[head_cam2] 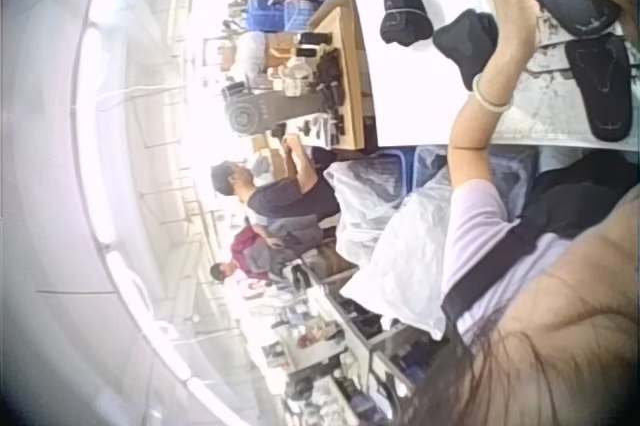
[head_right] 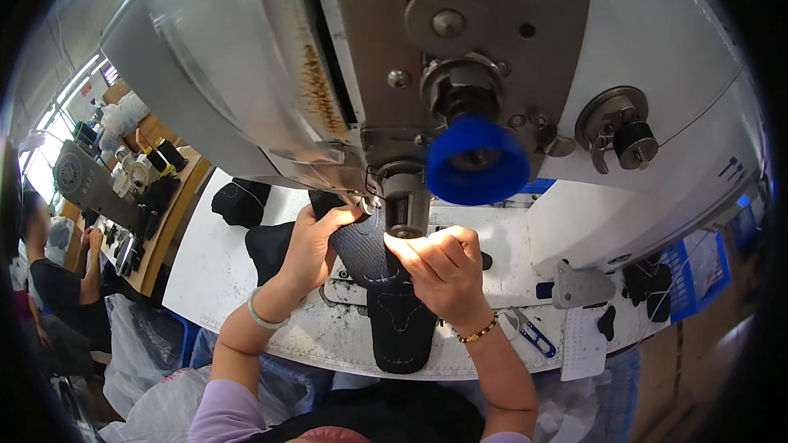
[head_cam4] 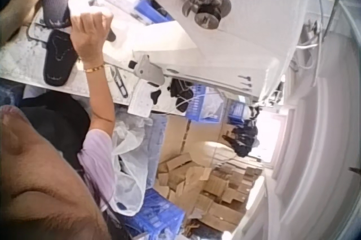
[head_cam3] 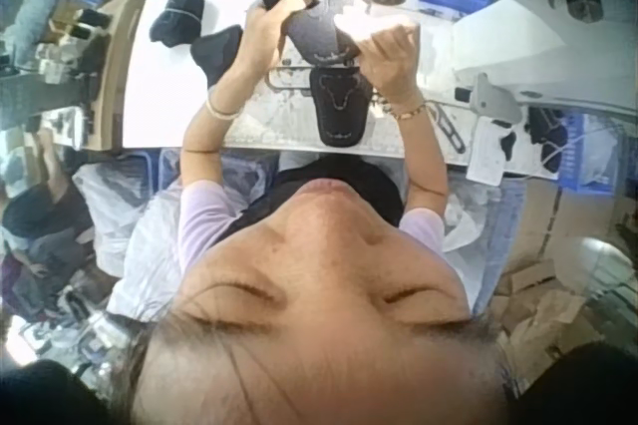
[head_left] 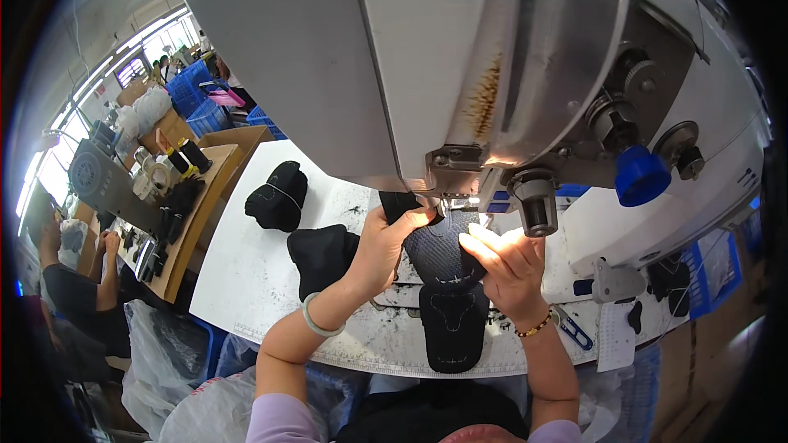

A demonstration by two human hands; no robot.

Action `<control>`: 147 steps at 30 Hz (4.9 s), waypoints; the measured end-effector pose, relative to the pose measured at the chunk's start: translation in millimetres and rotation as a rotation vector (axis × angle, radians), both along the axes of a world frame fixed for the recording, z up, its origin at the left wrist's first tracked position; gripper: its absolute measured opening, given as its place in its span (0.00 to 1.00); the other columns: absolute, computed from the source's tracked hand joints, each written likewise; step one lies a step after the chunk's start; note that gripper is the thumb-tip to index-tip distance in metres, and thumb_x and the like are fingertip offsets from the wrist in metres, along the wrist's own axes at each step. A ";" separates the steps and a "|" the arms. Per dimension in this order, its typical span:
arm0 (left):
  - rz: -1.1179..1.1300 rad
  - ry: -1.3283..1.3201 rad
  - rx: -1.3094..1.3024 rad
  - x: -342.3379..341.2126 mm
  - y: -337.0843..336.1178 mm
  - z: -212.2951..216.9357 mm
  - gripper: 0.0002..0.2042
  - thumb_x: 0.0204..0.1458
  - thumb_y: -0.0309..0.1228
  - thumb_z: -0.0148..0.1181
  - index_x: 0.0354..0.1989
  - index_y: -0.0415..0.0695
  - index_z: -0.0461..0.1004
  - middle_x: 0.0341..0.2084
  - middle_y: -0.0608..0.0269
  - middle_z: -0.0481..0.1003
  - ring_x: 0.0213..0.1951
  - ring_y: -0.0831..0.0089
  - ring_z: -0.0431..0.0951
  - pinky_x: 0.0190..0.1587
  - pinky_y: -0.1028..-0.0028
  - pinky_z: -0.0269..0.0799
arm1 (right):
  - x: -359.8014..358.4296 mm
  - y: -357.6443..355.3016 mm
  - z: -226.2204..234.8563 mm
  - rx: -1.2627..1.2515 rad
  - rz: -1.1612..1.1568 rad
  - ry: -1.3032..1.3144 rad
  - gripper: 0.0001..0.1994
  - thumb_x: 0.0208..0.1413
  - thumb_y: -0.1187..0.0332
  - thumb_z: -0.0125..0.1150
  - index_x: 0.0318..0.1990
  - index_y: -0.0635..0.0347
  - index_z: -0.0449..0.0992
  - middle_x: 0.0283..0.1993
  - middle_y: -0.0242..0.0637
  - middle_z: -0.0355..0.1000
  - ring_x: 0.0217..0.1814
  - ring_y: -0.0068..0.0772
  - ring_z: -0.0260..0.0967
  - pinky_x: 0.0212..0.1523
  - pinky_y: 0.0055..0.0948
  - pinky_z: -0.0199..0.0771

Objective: The person operates a sewing machine to stitch black fabric pieces, likely shoe components. They guide the material under the needle, rotate it to sew along specific edges, and trim excess thread with scissors. The process is repeated for multiple items in a factory setting.

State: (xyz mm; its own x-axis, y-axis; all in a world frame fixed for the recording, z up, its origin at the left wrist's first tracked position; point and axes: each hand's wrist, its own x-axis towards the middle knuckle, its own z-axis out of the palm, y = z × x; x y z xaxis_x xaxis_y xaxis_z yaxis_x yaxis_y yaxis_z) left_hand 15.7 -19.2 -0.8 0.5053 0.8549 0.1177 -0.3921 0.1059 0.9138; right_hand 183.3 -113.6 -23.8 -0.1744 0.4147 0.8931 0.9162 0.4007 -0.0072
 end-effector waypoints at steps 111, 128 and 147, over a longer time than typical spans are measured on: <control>0.056 0.142 0.217 -9.8 -66.6 -36.7 0.11 0.56 0.33 0.57 0.40 0.37 0.76 0.29 0.68 0.77 0.30 0.85 0.73 0.32 0.83 0.70 | -50.1 -22.8 -11.8 -0.398 0.564 1.285 0.15 0.52 0.81 0.59 0.42 0.60 0.60 0.35 0.29 0.61 0.33 0.12 0.61 0.34 0.13 0.64; 0.176 -0.176 -0.129 0.2 -76.0 -5.5 0.08 0.55 0.27 0.57 0.37 0.33 0.74 0.31 0.60 0.76 0.30 0.77 0.76 0.33 0.78 0.74 | -7.2 -31.3 -26.6 0.161 0.061 -0.153 0.19 0.43 0.72 0.59 0.44 0.38 0.77 0.31 0.22 0.55 0.32 0.19 0.56 0.35 0.23 0.57; 0.180 0.027 0.217 11.8 -0.1 -5.6 0.09 0.56 0.30 0.54 0.37 0.35 0.73 0.30 0.67 0.74 0.34 0.82 0.71 0.38 0.80 0.67 | -6.2 15.2 -3.0 -0.154 0.258 0.333 0.25 0.31 0.75 0.69 0.44 0.46 0.79 0.32 0.31 0.57 0.31 0.28 0.60 0.32 0.27 0.64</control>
State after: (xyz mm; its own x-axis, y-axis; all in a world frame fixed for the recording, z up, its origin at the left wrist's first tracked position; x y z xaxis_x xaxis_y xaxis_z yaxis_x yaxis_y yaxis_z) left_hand 27.6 -19.3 -6.5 0.3533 0.8873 0.2965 -0.3624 -0.1624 0.9178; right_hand 177.1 -98.4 -26.8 -0.0031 0.5278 0.8494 0.7238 0.5873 -0.3623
